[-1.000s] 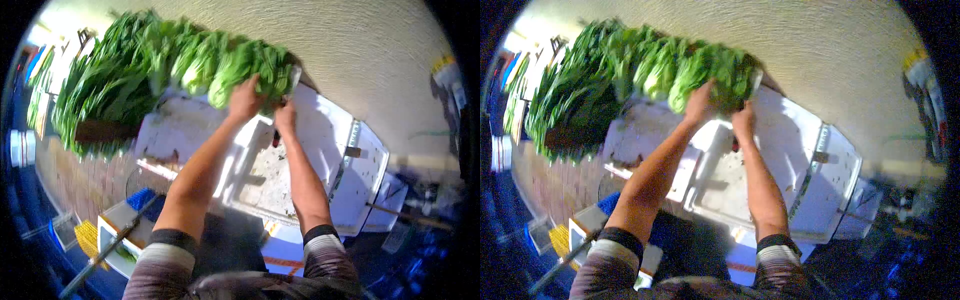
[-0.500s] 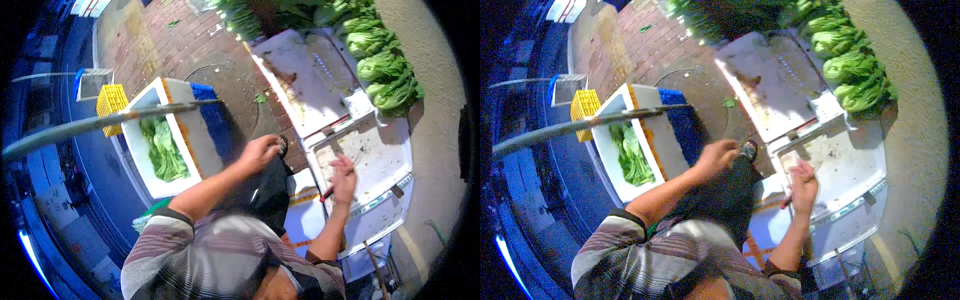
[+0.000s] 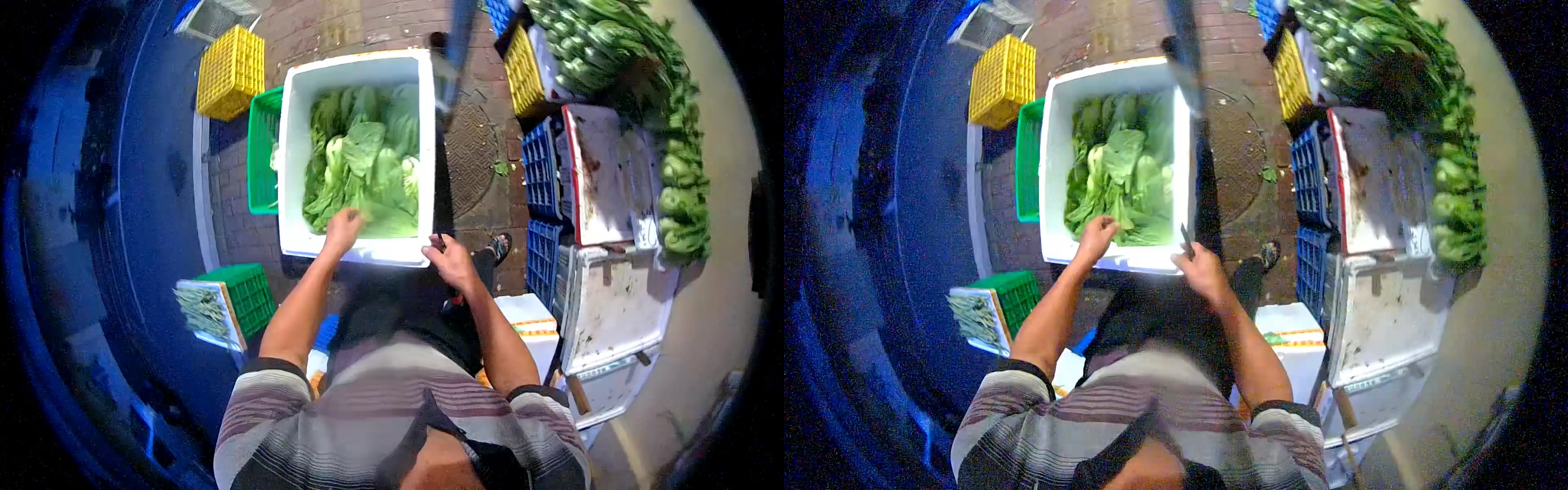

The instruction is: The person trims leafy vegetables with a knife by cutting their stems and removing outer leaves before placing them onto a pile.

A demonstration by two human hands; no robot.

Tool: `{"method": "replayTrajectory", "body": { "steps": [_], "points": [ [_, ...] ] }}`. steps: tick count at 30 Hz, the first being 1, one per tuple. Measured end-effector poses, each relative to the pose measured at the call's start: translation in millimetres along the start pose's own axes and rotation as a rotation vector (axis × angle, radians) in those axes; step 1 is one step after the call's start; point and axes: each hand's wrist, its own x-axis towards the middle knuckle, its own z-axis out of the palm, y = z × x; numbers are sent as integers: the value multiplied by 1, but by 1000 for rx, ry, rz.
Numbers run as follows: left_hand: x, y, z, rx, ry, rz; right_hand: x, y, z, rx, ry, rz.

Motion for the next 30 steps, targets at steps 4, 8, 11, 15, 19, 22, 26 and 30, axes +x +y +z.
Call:
{"method": "replayTrajectory", "body": {
  "steps": [4, 8, 11, 15, 19, 22, 26, 30],
  "points": [
    [45, -60, 16, -125, 61, -34, 28, -41, 30, 87, -152, 198],
    [77, -71, 22, -213, 161, -74, 112, -36, 74, 84, -32, 147],
    [81, -75, 6, -461, 128, -171, 190, -40, 104, 27, -3, 152],
    [27, -67, -24, -653, 109, -138, 309, 15, 155, -309, 75, 97],
    [-13, -65, -41, -716, 74, -238, 343, 26, 180, -588, 261, 98],
    [-25, -73, -39, -727, 79, -252, 341, 41, 161, -403, 249, 104],
    [-19, -82, -31, -645, 133, -132, 262, -91, 139, -128, 175, 123],
    [-7, -84, -33, -525, 77, -99, 241, -228, 162, -111, -179, -184]
  ]
}}
